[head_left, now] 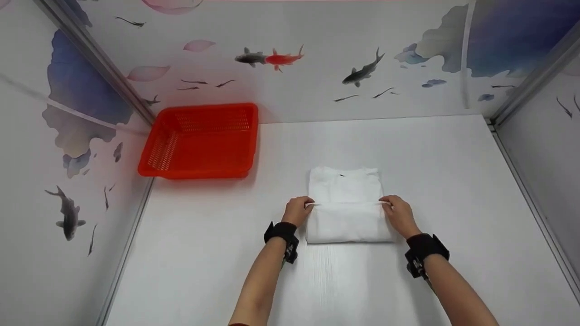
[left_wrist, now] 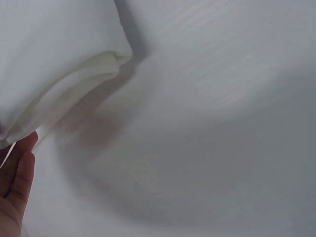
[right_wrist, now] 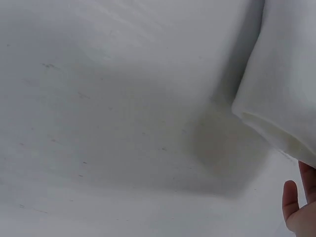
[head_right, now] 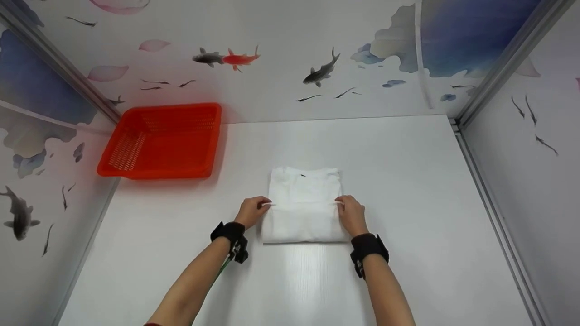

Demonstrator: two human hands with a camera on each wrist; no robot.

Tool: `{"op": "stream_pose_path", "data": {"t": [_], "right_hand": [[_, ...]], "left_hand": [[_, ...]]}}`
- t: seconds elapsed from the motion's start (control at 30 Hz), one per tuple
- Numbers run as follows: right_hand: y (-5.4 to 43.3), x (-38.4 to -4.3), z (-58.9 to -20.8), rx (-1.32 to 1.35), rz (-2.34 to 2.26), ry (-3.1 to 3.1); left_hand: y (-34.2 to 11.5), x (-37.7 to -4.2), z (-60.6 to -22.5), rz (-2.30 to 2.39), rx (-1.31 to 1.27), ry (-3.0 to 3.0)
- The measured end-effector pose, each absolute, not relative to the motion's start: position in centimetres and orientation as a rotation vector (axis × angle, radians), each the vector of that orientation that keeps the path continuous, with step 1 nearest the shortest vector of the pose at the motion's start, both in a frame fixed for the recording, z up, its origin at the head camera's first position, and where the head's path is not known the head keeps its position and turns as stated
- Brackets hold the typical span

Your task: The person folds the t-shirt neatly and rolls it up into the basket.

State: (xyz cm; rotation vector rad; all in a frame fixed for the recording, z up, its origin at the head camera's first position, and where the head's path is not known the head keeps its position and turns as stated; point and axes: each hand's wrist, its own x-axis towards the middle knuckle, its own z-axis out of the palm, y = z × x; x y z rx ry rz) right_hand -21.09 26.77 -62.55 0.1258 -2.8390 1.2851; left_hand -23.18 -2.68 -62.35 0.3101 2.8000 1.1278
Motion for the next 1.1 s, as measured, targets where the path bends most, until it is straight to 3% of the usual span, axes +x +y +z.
{"op": "stream_pose_path", "data": {"t": [0.2, 0.5, 0.7, 0.83, 1.1], "right_hand": [[26.2, -21.3, -63.1, 0.092, 1.171, -2.875], [25.7, -21.9, -63.4, 0.138, 0.73, -2.981], [26.1, -21.7, -63.2, 0.182, 0.776, -2.908], [26.6, -20.3, -63.4, 0.308, 0.828, -2.7], [27.8, -15.1, -65.3, 0.644, 0.693, -2.34]], "left_hand": [[-1.7, -22.9, -63.2, 1.045, 0.235, 2.929], [-1.1, -22.2, -64.8, 0.705, 0.46, 3.265], [-1.4, -22.0, -64.3, 0.709, 0.492, 3.253], [-2.0, -20.9, -63.7, 0.818, 0.579, 3.236], [-3.6, -16.7, -64.4, 0.804, 1.072, 3.258]]}}
